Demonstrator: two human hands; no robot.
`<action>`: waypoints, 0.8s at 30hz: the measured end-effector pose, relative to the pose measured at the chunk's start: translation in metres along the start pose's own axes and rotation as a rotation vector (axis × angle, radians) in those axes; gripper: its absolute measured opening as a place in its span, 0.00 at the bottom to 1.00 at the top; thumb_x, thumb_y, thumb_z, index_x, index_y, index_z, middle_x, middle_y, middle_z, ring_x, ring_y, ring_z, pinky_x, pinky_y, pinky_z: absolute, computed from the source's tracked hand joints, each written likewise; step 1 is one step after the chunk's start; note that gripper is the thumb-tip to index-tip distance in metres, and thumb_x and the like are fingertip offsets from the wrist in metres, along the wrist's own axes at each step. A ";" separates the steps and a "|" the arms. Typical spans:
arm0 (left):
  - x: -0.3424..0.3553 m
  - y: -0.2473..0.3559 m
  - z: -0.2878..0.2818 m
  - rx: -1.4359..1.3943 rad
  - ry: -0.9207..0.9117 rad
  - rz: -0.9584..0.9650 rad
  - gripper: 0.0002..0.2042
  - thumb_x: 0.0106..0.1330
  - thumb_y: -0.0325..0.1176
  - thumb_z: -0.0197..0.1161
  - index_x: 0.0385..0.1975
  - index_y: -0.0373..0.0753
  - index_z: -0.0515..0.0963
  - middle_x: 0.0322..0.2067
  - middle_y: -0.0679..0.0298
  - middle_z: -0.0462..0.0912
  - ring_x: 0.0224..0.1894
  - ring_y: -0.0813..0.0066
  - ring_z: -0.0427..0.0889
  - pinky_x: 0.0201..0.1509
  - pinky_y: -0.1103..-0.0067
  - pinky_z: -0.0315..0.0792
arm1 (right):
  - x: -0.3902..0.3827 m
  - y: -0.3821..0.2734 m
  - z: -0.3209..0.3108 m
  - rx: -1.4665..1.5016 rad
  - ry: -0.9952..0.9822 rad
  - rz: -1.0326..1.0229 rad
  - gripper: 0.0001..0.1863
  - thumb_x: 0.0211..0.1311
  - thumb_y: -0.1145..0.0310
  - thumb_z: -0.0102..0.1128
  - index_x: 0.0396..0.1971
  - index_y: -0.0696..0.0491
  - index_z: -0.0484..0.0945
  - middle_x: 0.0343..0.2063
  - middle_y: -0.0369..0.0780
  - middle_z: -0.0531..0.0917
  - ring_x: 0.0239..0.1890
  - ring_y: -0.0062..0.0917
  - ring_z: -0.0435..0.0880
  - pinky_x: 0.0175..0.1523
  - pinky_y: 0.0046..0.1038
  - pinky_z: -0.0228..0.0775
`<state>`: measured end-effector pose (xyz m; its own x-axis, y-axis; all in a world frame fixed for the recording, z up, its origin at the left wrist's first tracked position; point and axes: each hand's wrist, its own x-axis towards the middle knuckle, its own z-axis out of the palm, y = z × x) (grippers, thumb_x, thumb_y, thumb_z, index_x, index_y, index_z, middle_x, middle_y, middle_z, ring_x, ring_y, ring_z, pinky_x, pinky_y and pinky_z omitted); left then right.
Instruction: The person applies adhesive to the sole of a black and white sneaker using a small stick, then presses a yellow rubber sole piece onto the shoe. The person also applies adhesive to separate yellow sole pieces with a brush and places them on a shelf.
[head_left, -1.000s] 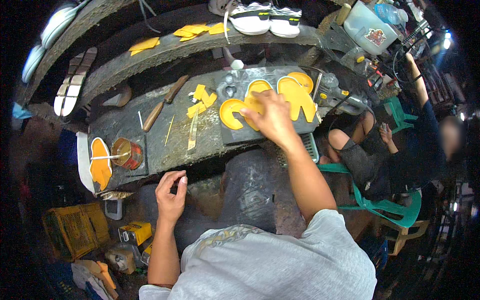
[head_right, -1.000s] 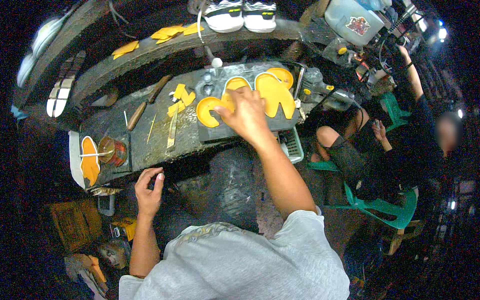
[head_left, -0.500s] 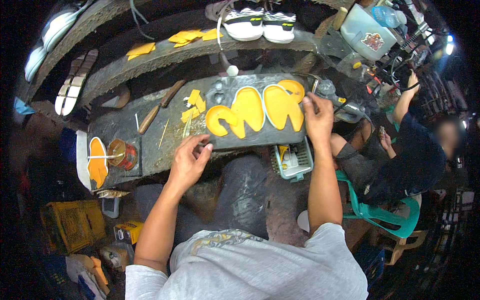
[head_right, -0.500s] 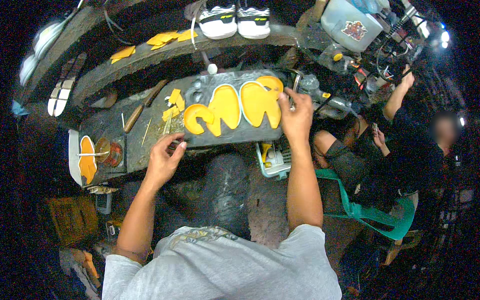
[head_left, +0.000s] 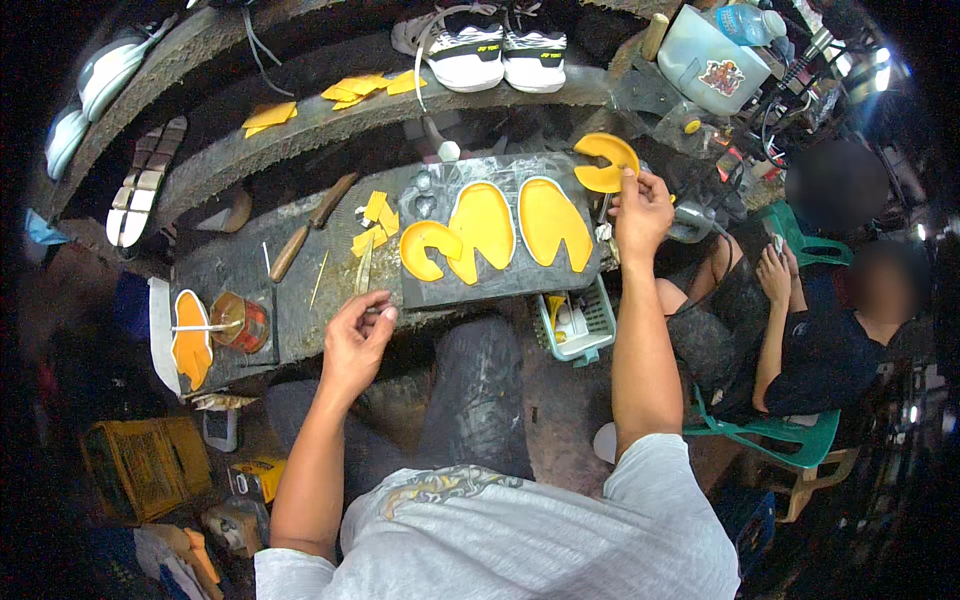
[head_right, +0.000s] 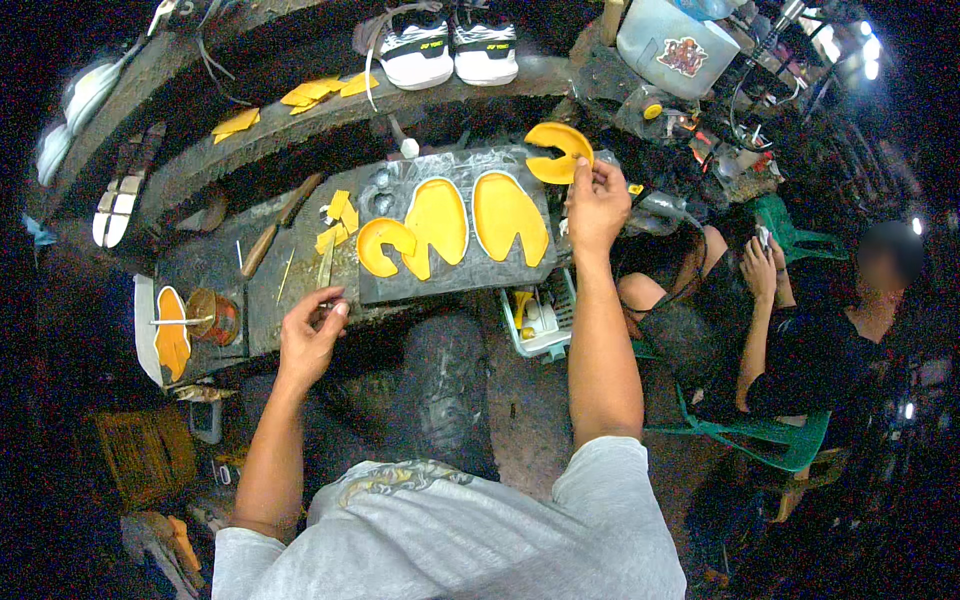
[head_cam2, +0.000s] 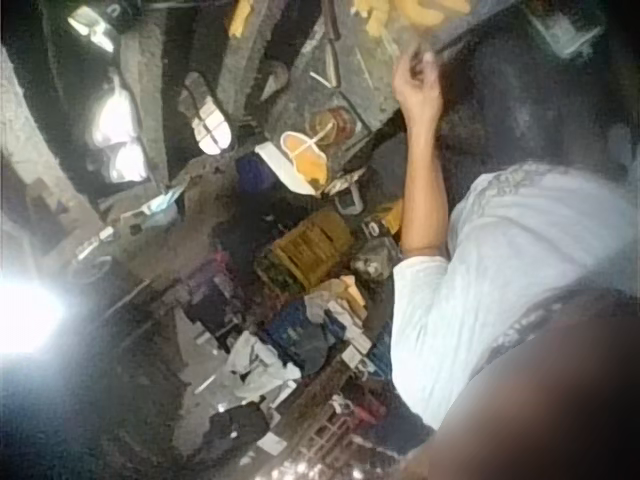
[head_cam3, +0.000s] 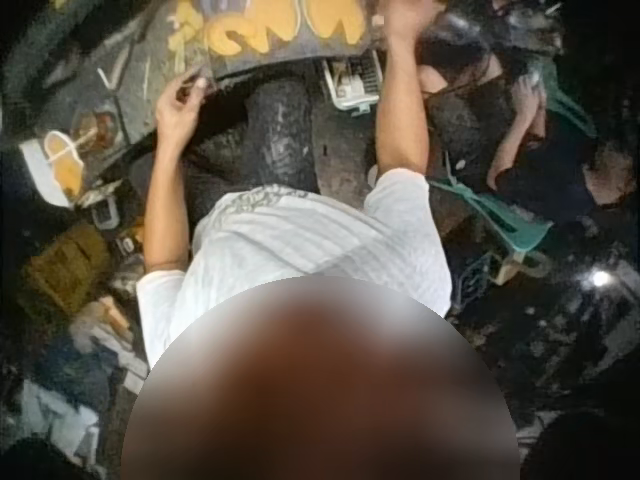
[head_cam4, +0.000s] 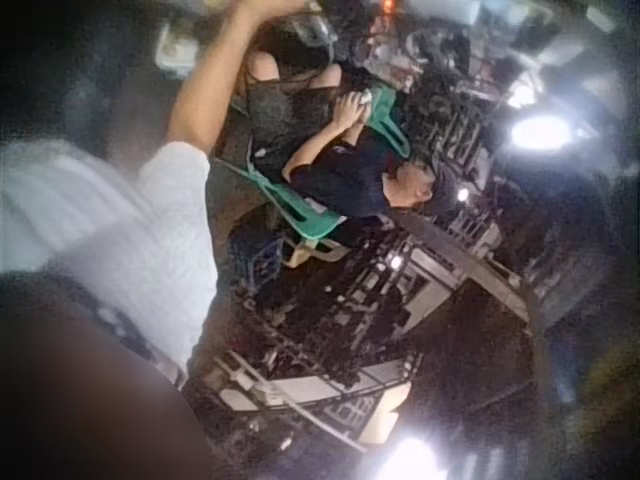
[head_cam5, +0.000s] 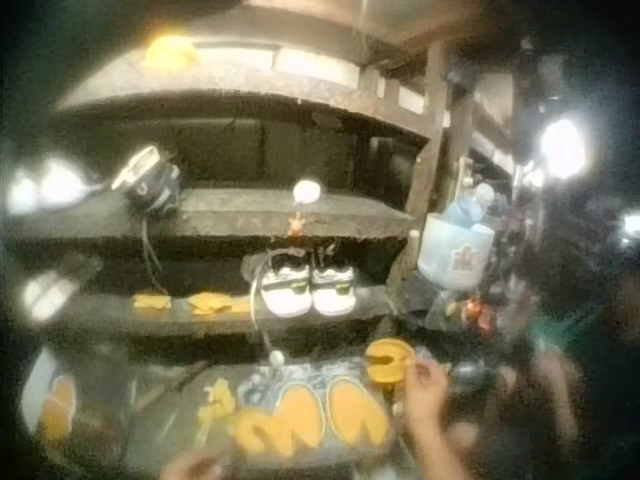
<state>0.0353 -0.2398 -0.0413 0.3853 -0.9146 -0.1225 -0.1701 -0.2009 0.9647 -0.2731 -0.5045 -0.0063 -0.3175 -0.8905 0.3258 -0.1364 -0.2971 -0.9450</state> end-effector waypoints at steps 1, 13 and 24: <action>-0.001 -0.001 -0.004 -0.050 0.019 0.031 0.15 0.70 0.31 0.66 0.52 0.31 0.80 0.41 0.63 0.83 0.36 0.80 0.82 0.40 0.81 0.78 | -0.003 -0.002 0.002 -0.104 -0.079 -0.074 0.10 0.65 0.67 0.69 0.38 0.60 0.85 0.27 0.36 0.86 0.26 0.19 0.82 0.32 0.23 0.74; -0.038 -0.032 -0.032 -0.164 0.123 0.010 0.12 0.73 0.32 0.64 0.49 0.31 0.80 0.31 0.61 0.83 0.27 0.77 0.82 0.29 0.81 0.78 | -0.036 0.007 -0.023 -0.306 -0.184 -0.269 0.14 0.67 0.63 0.66 0.43 0.59 0.85 0.35 0.39 0.86 0.31 0.20 0.79 0.40 0.25 0.72; -0.061 -0.050 -0.055 -0.292 0.265 0.059 0.26 0.80 0.50 0.48 0.31 0.32 0.79 0.12 0.74 0.63 0.12 0.86 0.57 0.16 0.81 0.51 | -0.033 0.024 -0.045 -0.295 -0.287 -0.052 0.17 0.72 0.57 0.61 0.37 0.58 0.83 0.24 0.38 0.81 0.29 0.22 0.79 0.38 0.27 0.72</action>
<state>0.0704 -0.1545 -0.0697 0.6095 -0.7919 -0.0377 0.0519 -0.0075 0.9986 -0.3081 -0.4662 -0.0387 -0.0338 -0.9492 0.3129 -0.4214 -0.2704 -0.8656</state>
